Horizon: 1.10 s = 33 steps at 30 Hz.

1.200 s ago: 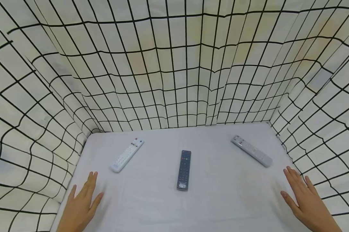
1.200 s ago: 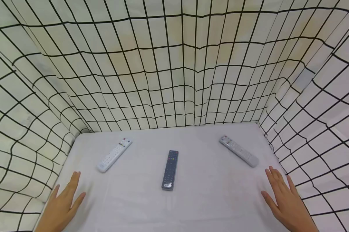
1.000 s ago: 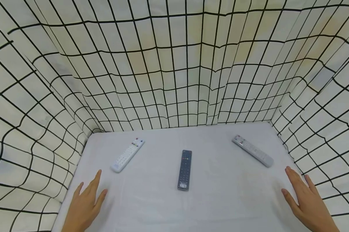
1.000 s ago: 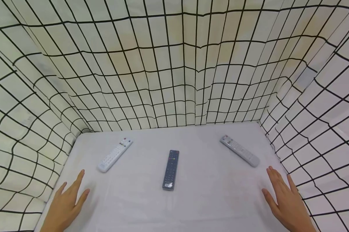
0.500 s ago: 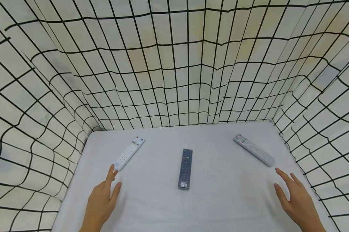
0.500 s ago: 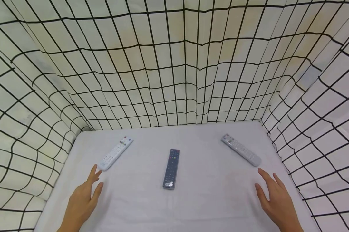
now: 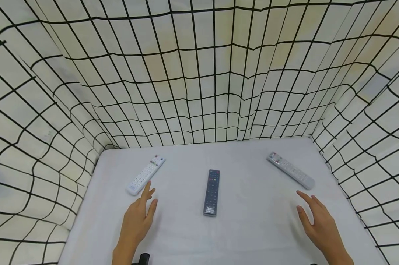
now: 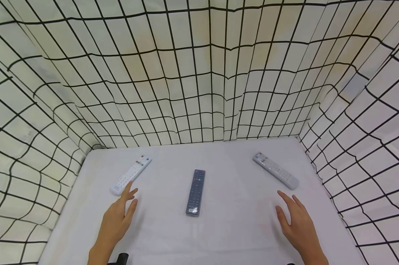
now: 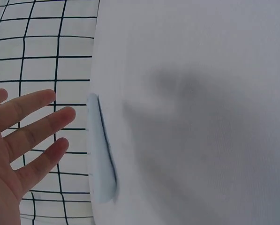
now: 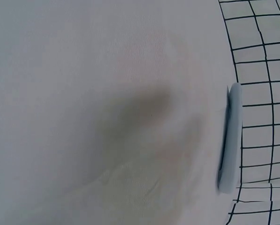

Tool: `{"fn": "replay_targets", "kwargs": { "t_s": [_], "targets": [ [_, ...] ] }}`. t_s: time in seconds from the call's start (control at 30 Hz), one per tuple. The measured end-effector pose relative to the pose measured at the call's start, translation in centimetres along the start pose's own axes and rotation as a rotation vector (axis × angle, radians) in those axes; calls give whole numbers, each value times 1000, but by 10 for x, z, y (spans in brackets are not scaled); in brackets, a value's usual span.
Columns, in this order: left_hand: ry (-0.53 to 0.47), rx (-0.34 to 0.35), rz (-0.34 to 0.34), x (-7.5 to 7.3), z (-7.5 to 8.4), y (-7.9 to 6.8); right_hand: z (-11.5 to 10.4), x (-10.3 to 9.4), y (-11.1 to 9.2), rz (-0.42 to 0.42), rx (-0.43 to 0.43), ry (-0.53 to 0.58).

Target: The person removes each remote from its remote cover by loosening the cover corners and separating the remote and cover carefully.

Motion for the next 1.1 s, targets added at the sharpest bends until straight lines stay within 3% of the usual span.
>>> {"fn": "replay_targets", "kwargs": {
  "t_s": [0.33, 0.63, 0.87, 1.1],
  "targets": [
    [-34, -43, -66, 18, 12, 4, -10, 22, 8, 21, -44, 40],
    [-63, -73, -116, 32, 20, 2, -20, 41, 14, -9, 18, 95],
    [-90, -107, -161, 47, 26, 0, -32, 56, 20, 13, -12, 149],
    [-152, -139, -192, 61, 35, -1, -44, 73, 25, 55, -46, 336]
  ]
}}
Point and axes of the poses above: each hand's wrist, its own y-axis towards the middle knuckle, its own x-axis out of the palm, z = x × y, the point moved 6 cm from there along y, towards the middle knuckle, and after that the axes turned 13 degrees about -x, right-handed, at the moved point
